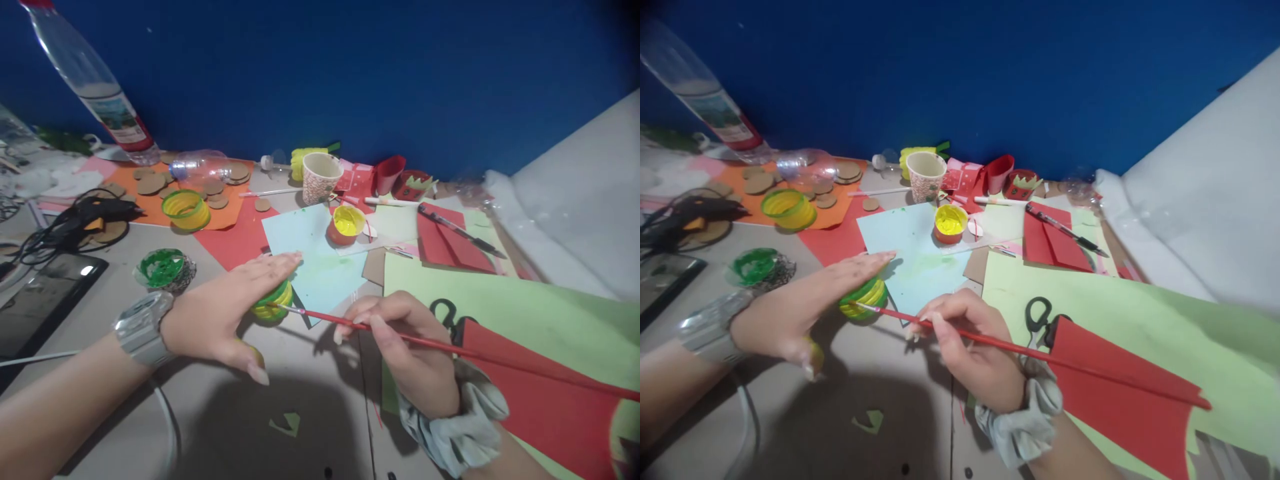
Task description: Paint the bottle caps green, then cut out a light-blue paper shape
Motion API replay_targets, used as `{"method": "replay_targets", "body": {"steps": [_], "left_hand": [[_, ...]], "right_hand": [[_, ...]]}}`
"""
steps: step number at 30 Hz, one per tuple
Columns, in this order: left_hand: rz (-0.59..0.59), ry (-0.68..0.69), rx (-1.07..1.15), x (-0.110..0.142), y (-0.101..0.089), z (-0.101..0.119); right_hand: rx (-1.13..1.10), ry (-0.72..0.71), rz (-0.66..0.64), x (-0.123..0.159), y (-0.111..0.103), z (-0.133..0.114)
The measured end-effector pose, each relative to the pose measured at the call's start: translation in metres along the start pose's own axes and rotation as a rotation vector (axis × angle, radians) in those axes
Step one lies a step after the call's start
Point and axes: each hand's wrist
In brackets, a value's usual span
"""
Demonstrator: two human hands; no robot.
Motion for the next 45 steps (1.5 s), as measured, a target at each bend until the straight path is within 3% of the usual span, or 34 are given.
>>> {"method": "replay_targets", "body": {"steps": [6, 11, 17, 19, 22, 26, 31, 36, 45], "left_hand": [[-0.008, -0.014, 0.013, -0.0001, -0.0007, 0.0023], [-0.036, -0.043, -0.014, -0.0029, -0.0026, 0.0035], [-0.022, -0.048, -0.036, -0.0023, -0.0019, 0.0028], [-0.018, -0.042, -0.043, -0.0013, -0.0016, 0.0026], [-0.019, -0.033, -0.045, -0.0007, -0.0019, 0.0029], [-0.020, -0.026, -0.034, -0.0008, -0.0025, 0.0039], [-0.004, -0.020, -0.020, 0.0006, -0.0027, 0.0036], [-0.011, -0.025, -0.049, 0.0021, -0.0016, 0.0014], [-0.009, -0.028, -0.077, 0.0033, 0.0003, -0.0007]], "right_hand": [[0.040, -0.032, 0.083, -0.0025, -0.0005, -0.0003], [0.033, -0.085, -0.019, -0.0016, -0.0012, 0.0009], [0.075, -0.104, 0.081, -0.0018, -0.0040, 0.0018], [0.049, -0.117, 0.051, -0.0028, -0.0035, 0.0008], [0.054, -0.098, 0.025, -0.0031, -0.0031, 0.0011], [0.101, -0.077, 0.127, -0.0011, -0.0049, 0.0031], [0.078, -0.070, 0.072, 0.0002, -0.0057, 0.0045], [0.071, -0.056, 0.159, -0.0009, -0.0061, 0.0045], [0.019, -0.021, 0.104, -0.0025, -0.0054, 0.0051]]}}
Point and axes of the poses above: each hand's wrist, its own x-axis away from the middle knuckle, its own y-axis out of the palm, z = x × y, and after that the axes turned 5 degrees about x, right-handed
